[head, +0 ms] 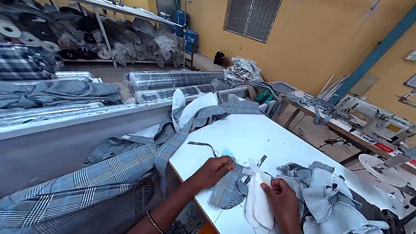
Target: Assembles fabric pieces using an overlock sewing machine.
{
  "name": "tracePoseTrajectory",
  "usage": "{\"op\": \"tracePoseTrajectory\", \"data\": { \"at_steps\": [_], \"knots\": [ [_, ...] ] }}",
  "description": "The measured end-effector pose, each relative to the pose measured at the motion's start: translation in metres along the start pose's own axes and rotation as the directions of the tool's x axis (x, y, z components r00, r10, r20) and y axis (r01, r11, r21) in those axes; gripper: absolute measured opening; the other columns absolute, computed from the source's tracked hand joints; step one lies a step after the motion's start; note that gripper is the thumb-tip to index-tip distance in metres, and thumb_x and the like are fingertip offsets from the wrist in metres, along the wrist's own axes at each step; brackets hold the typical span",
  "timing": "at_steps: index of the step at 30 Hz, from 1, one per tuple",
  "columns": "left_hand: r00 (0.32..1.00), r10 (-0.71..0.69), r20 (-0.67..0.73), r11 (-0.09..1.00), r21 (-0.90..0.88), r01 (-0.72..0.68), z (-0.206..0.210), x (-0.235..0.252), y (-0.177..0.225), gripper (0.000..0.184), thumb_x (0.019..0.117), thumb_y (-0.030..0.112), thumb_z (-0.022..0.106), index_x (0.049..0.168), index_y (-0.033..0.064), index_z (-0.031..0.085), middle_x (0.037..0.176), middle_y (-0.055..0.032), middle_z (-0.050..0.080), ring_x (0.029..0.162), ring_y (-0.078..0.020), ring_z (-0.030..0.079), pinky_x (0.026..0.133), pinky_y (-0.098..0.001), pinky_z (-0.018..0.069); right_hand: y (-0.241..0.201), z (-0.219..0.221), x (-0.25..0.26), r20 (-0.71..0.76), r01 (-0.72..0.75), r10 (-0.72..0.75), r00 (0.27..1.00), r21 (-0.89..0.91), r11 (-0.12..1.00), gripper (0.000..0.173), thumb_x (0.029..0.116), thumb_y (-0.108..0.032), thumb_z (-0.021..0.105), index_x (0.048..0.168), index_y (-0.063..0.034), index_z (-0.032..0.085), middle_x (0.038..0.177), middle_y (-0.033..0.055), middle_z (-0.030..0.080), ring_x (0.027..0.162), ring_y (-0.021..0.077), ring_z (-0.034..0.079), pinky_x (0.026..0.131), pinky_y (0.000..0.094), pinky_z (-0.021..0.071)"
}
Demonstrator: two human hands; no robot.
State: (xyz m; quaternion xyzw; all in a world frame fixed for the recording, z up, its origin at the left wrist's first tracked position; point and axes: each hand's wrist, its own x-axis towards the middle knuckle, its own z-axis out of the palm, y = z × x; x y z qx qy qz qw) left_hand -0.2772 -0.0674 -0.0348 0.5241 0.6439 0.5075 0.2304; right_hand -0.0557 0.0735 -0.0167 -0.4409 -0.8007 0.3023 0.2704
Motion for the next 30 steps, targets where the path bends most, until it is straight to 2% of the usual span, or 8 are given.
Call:
{"op": "tracePoseTrajectory", "data": {
  "at_steps": [2,5,11,14,16,20,24,30],
  "knots": [
    [0.998,0.031,0.063,0.985,0.165,-0.041,0.004,0.004,0.0,0.028,0.1072,0.023,0.05,0.111,0.0008,0.067,0.077,-0.008,0.06,0.066,-0.0147,0.054,0.066,-0.0333,0.0475,-0.001,0.001,-0.002,-0.018,0.035,-0.036,0.999,-0.047,0.998,0.025,0.0868,-0.022,0.082,0.091,-0.0001,0.07,0.082,0.0107,0.068,0.074,0.0232,0.065,0.071,0.046,0.0532],
    [0.992,0.053,0.116,0.961,0.264,-0.082,0.005,0.003,0.005,0.03,0.1076,0.02,0.049,0.115,-0.0005,0.069,0.097,-0.0152,0.068,0.082,-0.0232,0.063,0.081,-0.0408,0.0528,-0.001,0.001,-0.003,-0.009,0.071,-0.072,0.997,-0.088,0.994,0.026,0.0911,-0.024,0.077,0.09,0.0006,0.07,0.082,0.0126,0.067,0.074,0.0264,0.065,0.07,0.0495,0.0528],
    [1.0,0.018,0.02,0.972,0.235,-0.022,0.005,0.001,0.001,0.025,0.1069,0.022,0.052,0.109,0.0043,0.07,0.078,-0.0057,0.062,0.067,-0.0135,0.055,0.066,-0.032,0.0481,-0.003,-0.001,-0.007,-0.024,0.145,-0.156,0.988,-0.247,0.958,0.031,0.1012,-0.027,0.064,0.087,-0.0003,0.073,0.083,0.0154,0.069,0.076,0.0324,0.068,0.068,0.0546,0.052],
    [1.0,0.017,-0.013,0.984,0.179,-0.015,0.004,-0.001,-0.001,0.023,0.1066,0.022,0.052,0.108,0.0064,0.069,0.07,-0.0009,0.058,0.06,-0.0078,0.051,0.06,-0.0265,0.0444,-0.006,-0.001,-0.009,-0.042,0.163,-0.183,0.982,-0.285,0.945,0.028,0.1041,-0.024,0.059,0.097,-0.0029,0.077,0.097,0.0158,0.074,0.088,0.0342,0.072,0.073,0.0581,0.054],
    [1.0,0.007,-0.03,0.987,0.158,-0.002,0.003,-0.002,-0.002,0.023,0.1064,0.023,0.053,0.108,0.0071,0.069,0.069,0.0002,0.057,0.059,-0.0071,0.051,0.059,-0.0256,0.0434,-0.006,0.002,-0.01,-0.067,0.209,-0.233,0.97,-0.26,0.943,0.021,0.1015,-0.017,0.062,0.102,-0.0046,0.079,0.106,0.0157,0.074,0.091,0.0342,0.073,0.074,0.0574,0.0566],
    [0.999,-0.026,-0.019,0.992,0.123,0.029,0.002,-0.002,-0.001,0.023,0.1066,0.023,0.053,0.11,0.0062,0.069,0.071,-0.0006,0.059,0.061,-0.0072,0.053,0.061,-0.0262,0.0456,-0.006,0.006,-0.011,-0.105,0.164,-0.191,0.976,-0.224,0.961,0.009,0.0941,-0.014,0.071,0.097,-0.0076,0.077,0.095,0.0107,0.072,0.076,0.0265,0.07,0.067,0.0485,0.0563],
    [0.999,-0.046,-0.013,0.994,0.1,0.048,0.002,-0.002,0.0,0.022,0.1065,0.022,0.053,0.109,0.0064,0.069,0.071,-0.0002,0.059,0.062,-0.0067,0.053,0.062,-0.0254,0.0459,-0.008,0.004,-0.011,-0.087,0.143,-0.173,0.981,-0.281,0.949,0.01,0.0932,-0.016,0.073,0.094,-0.0072,0.076,0.093,0.0095,0.072,0.076,0.0261,0.07,0.066,0.0484,0.0551],
    [0.999,-0.043,-0.014,0.996,0.084,0.044,0.002,-0.002,0.0,0.021,0.1064,0.022,0.054,0.107,0.0066,0.068,0.069,0.0008,0.058,0.06,-0.0054,0.052,0.06,-0.0239,0.0444,-0.008,0.005,-0.014,-0.107,0.207,-0.264,0.959,-0.378,0.903,0.006,0.092,-0.013,0.072,0.09,-0.0078,0.075,0.09,0.0097,0.072,0.071,0.0273,0.07,0.058,0.0489,0.0535]
  ]
}}
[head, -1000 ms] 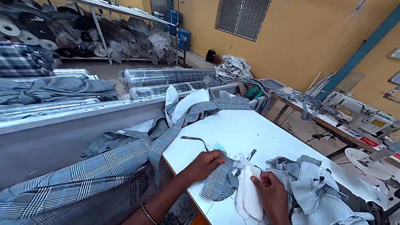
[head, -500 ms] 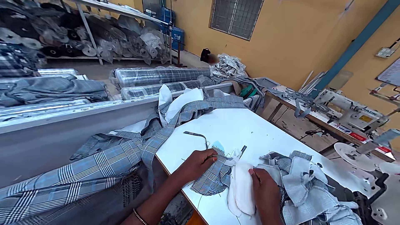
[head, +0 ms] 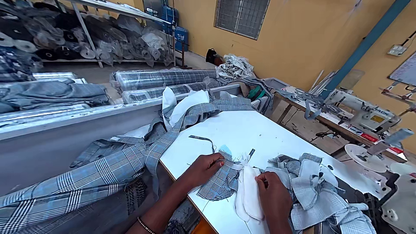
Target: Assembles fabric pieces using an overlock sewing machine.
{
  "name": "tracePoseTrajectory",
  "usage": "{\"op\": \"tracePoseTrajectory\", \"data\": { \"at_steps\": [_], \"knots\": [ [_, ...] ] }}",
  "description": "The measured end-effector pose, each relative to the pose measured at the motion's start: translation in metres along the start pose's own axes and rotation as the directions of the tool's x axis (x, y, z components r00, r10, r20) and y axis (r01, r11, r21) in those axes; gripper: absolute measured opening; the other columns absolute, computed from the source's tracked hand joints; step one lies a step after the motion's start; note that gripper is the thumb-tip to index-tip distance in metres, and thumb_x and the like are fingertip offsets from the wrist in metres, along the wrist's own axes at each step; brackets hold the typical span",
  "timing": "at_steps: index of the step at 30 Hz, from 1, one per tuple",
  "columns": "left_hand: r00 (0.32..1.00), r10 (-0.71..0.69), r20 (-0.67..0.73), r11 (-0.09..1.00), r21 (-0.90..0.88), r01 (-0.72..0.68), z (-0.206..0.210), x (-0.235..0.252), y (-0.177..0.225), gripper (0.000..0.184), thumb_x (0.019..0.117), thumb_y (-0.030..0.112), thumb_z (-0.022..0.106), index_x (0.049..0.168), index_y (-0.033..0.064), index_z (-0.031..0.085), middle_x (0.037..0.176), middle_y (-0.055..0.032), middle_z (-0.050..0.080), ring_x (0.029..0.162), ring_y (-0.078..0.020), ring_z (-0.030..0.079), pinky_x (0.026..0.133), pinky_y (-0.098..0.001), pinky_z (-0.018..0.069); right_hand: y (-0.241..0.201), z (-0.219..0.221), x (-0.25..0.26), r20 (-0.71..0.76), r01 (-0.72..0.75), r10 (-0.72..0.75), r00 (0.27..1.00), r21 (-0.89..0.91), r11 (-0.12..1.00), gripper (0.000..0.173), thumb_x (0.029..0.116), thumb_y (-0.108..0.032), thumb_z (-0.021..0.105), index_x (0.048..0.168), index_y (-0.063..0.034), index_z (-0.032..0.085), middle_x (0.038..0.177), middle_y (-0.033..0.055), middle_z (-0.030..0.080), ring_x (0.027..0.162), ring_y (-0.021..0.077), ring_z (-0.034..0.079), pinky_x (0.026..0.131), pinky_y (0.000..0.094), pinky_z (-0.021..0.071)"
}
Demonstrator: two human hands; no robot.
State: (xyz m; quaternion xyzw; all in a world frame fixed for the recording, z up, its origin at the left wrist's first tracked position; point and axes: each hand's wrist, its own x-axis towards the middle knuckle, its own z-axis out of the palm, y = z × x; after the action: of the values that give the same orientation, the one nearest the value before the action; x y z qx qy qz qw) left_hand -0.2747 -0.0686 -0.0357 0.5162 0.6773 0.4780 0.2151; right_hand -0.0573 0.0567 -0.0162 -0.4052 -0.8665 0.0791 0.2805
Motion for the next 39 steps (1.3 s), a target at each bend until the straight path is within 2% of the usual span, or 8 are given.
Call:
{"op": "tracePoseTrajectory", "data": {
  "at_steps": [6,9,13,18,23,29,35,39],
  "knots": [
    [1.0,0.011,-0.012,1.0,-0.011,-0.011,0.0,0.0,-0.002,0.02,0.1061,0.022,0.055,0.107,0.0078,0.069,0.069,0.0012,0.058,0.059,-0.0052,0.052,0.059,-0.0234,0.0443,0.008,0.005,0.005,-0.174,0.236,-0.204,0.963,0.19,0.953,0.013,0.0886,-0.01,0.065,0.092,-0.0035,0.075,0.1,0.0102,0.076,0.092,0.03,0.072,0.077,0.0489,0.0561],
    [1.0,0.024,-0.015,0.998,-0.056,-0.025,-0.001,0.001,-0.002,0.02,0.1053,0.022,0.056,0.107,0.0068,0.069,0.068,0.0011,0.058,0.059,-0.0046,0.051,0.059,-0.0228,0.0438,0.003,0.002,0.008,-0.011,-0.019,0.035,0.999,0.656,0.755,0.016,0.0922,-0.007,0.066,0.106,0.0008,0.069,0.089,0.004,0.073,0.078,0.0087,0.069,0.069,0.0236,0.0577],
    [1.0,0.01,-0.012,0.994,-0.106,-0.012,-0.002,0.001,-0.002,0.017,0.1031,0.019,0.06,0.111,0.0068,0.07,0.07,0.0009,0.059,0.059,-0.004,0.051,0.06,-0.0223,0.0442,-0.002,-0.002,0.008,0.215,-0.271,0.173,0.961,0.851,0.449,0.009,0.0952,0.0,0.065,0.101,0.0037,0.071,0.081,0.0066,0.072,0.071,0.0088,0.068,0.068,0.0225,0.0572],
    [1.0,-0.001,-0.01,0.989,-0.147,0.0,-0.003,0.003,-0.002,0.025,0.1008,0.017,0.065,0.123,0.0057,0.068,0.092,-0.007,0.071,0.075,-0.0099,0.064,0.074,-0.0286,0.054,-0.005,-0.007,0.007,0.162,-0.217,0.155,0.975,0.855,0.471,0.006,0.0953,-0.003,0.066,0.092,0.0007,0.069,0.075,0.0025,0.068,0.066,0.0061,0.063,0.063,0.02,0.0527],
    [0.999,-0.017,0.04,0.992,-0.121,0.021,-0.004,0.005,0.0,0.029,0.1013,0.019,0.064,0.128,0.0063,0.065,0.1,-0.0109,0.071,0.084,-0.015,0.067,0.082,-0.0344,0.055,0.006,0.01,0.006,0.032,-0.032,0.011,0.999,0.801,0.598,0.031,0.0889,-0.001,0.063,0.119,0.0046,0.062,0.075,-0.0003,0.066,0.064,0.0044,0.061,0.06,0.0209,0.0514],
    [0.999,-0.015,0.053,0.995,-0.093,0.02,-0.002,0.005,0.0,0.028,0.1021,0.02,0.063,0.127,0.0067,0.065,0.101,-0.0114,0.071,0.085,-0.0153,0.067,0.083,-0.0344,0.0546,0.014,0.017,0.004,0.029,-0.008,-0.024,0.999,0.772,0.636,0.011,0.0943,-0.005,0.064,0.102,0.0001,0.069,0.072,-0.0002,0.064,0.061,0.0043,0.058,0.057,0.0198,0.0488],
    [0.999,-0.026,0.046,0.997,-0.078,0.03,-0.004,0.004,0.002,0.026,0.104,0.021,0.06,0.124,0.0052,0.067,0.095,-0.0098,0.07,0.079,-0.013,0.064,0.079,-0.0321,0.0532,0.02,0.017,0.007,-0.138,0.166,-0.114,0.984,0.468,0.868,0.014,0.0902,-0.018,0.071,0.095,-0.0089,0.08,0.125,0.0227,0.062,0.105,0.0326,0.065,0.079,0.0426,0.0576],
    [1.0,0.006,0.009,0.996,-0.091,-0.005,-0.002,0.004,-0.001,0.023,0.1051,0.021,0.057,0.114,0.0044,0.069,0.079,-0.0055,0.063,0.068,-0.0103,0.055,0.069,-0.0294,0.0479,0.01,-0.002,0.006,-0.162,0.143,-0.03,0.986,0.757,0.637,0.018,0.0937,-0.012,0.061,0.096,0.0027,0.072,0.119,0.0132,0.071,0.108,0.0149,0.067,0.091,0.0295,0.0564]
  ]
}}
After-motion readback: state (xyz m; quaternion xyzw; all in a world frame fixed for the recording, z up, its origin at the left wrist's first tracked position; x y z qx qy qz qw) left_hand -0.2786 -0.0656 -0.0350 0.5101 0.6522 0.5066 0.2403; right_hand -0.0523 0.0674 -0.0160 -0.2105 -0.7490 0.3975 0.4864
